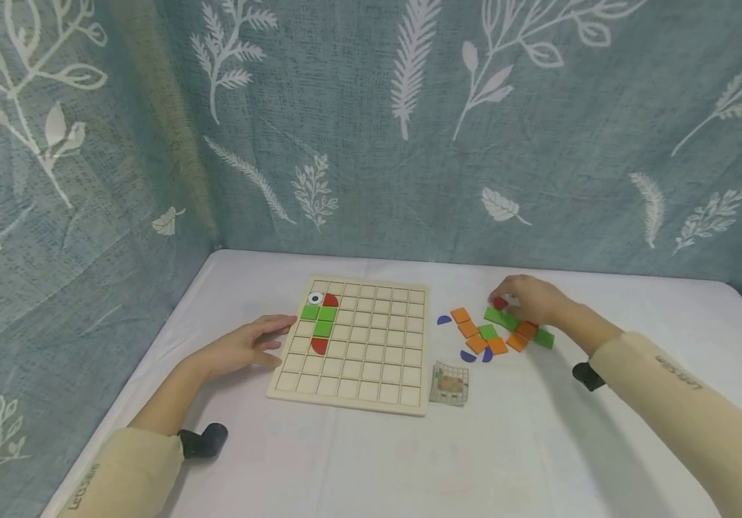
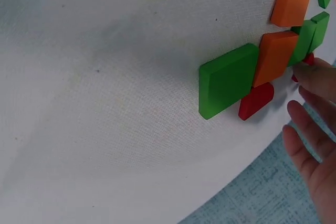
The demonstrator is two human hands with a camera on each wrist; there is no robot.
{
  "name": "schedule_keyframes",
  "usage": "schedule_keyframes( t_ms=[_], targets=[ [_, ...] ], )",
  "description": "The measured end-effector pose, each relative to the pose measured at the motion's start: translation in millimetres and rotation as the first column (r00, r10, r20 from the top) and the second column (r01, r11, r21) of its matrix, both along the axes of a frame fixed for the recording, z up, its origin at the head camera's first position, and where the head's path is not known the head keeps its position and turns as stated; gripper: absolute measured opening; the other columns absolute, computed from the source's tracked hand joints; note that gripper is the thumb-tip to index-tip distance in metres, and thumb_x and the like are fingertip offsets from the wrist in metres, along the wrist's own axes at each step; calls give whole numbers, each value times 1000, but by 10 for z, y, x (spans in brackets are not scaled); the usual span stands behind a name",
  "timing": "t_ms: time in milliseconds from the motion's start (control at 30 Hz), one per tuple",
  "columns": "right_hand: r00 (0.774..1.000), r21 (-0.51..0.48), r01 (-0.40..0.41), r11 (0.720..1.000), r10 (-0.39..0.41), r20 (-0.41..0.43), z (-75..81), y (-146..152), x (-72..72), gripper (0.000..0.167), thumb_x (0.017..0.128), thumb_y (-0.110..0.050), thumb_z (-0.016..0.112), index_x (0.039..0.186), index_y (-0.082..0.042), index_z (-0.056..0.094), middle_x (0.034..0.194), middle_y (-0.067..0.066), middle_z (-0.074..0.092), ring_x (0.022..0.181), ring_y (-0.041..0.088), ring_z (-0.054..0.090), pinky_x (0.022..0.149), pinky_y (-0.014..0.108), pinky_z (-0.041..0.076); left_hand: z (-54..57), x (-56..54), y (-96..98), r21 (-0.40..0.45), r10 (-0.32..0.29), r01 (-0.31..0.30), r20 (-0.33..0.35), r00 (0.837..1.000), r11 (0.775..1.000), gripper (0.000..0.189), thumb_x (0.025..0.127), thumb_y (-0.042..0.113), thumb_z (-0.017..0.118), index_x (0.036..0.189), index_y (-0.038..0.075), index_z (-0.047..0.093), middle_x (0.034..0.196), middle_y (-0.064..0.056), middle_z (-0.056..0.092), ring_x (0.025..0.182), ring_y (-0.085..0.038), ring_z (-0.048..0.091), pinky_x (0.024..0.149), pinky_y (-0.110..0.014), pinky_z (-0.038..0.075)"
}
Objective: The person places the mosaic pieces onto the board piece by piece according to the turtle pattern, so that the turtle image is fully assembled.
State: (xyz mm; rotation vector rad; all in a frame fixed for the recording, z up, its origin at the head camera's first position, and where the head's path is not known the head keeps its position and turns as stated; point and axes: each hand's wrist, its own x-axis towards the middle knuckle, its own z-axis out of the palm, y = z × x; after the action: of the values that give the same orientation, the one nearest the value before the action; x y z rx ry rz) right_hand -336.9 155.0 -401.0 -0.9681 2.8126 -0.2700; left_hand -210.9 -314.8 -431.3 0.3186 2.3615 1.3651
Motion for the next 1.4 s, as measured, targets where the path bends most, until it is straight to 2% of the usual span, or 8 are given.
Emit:
schedule_keyframes(
  t_ms=[167, 467, 733, 967, 1200, 1400],
  targets=[
    [1000, 8, 23, 1000, -23, 1, 20, -3, -1, 25, 82, -3, 65, 107, -4, 68, 112, 17, 63, 108, 36, 55, 95, 53, 44, -2, -2, 4, 0, -1, 1, -1, 1000, 1000, 75, 80, -2, 64, 144, -2, 24, 149, -23, 14, 133, -40, 26, 106, -44, 35],
    [999, -29, 23, 999, -22, 28, 21, 12, -14, 18, 83, -2, 63, 100, 0, 67, 95, 12, 65, 90, 27, 59, 87, 45, 51, 7, 1, 16, 0, -2, 2, 0, 1000, 1000, 75, 80, -1, 64, 144, -2, 24, 149, -23, 13, 133, -41, 27, 106, -44, 35],
    [1000, -27, 22, 999, -22, 8, 5, 33, -11, 19, 82, -1, 64, 101, 2, 68, 96, 14, 66, 93, 30, 60, 86, 46, 52, 6, 4, 20, 1, 4, -4, 4, 1000, 1000, 76, 80, -1, 64, 144, -1, 24, 149, -23, 14, 133, -40, 28, 106, -44, 35],
    [999, 2, 33, 999, -33, -14, 12, 28, -6, 18, 81, -2, 65, 99, 1, 69, 92, 12, 65, 88, 27, 60, 83, 44, 53, -3, 0, 18, 4, 6, -6, 9, 1000, 1000, 76, 79, -1, 64, 144, -1, 24, 149, -22, 13, 134, -39, 25, 106, -43, 35],
    [995, 15, 98, 995, -99, 26, 62, 21, -17, 22, 82, -7, 66, 103, 1, 67, 94, 12, 64, 86, 25, 57, 82, 42, 53, 5, 0, 17, -7, 8, -8, 8, 1000, 1000, 75, 80, -1, 64, 144, -1, 24, 149, -23, 14, 132, -41, 28, 106, -45, 35],
    [994, 26, 95, 995, -96, 56, 172, 24, -23, 24, 81, -7, 67, 102, 3, 67, 96, 15, 66, 84, 25, 59, 80, 41, 55, 14, -4, 11, -9, 14, -13, 18, 1000, 1000, 76, 80, -1, 64, 144, 0, 24, 149, -23, 14, 132, -42, 29, 106, -44, 36]
  ],
)
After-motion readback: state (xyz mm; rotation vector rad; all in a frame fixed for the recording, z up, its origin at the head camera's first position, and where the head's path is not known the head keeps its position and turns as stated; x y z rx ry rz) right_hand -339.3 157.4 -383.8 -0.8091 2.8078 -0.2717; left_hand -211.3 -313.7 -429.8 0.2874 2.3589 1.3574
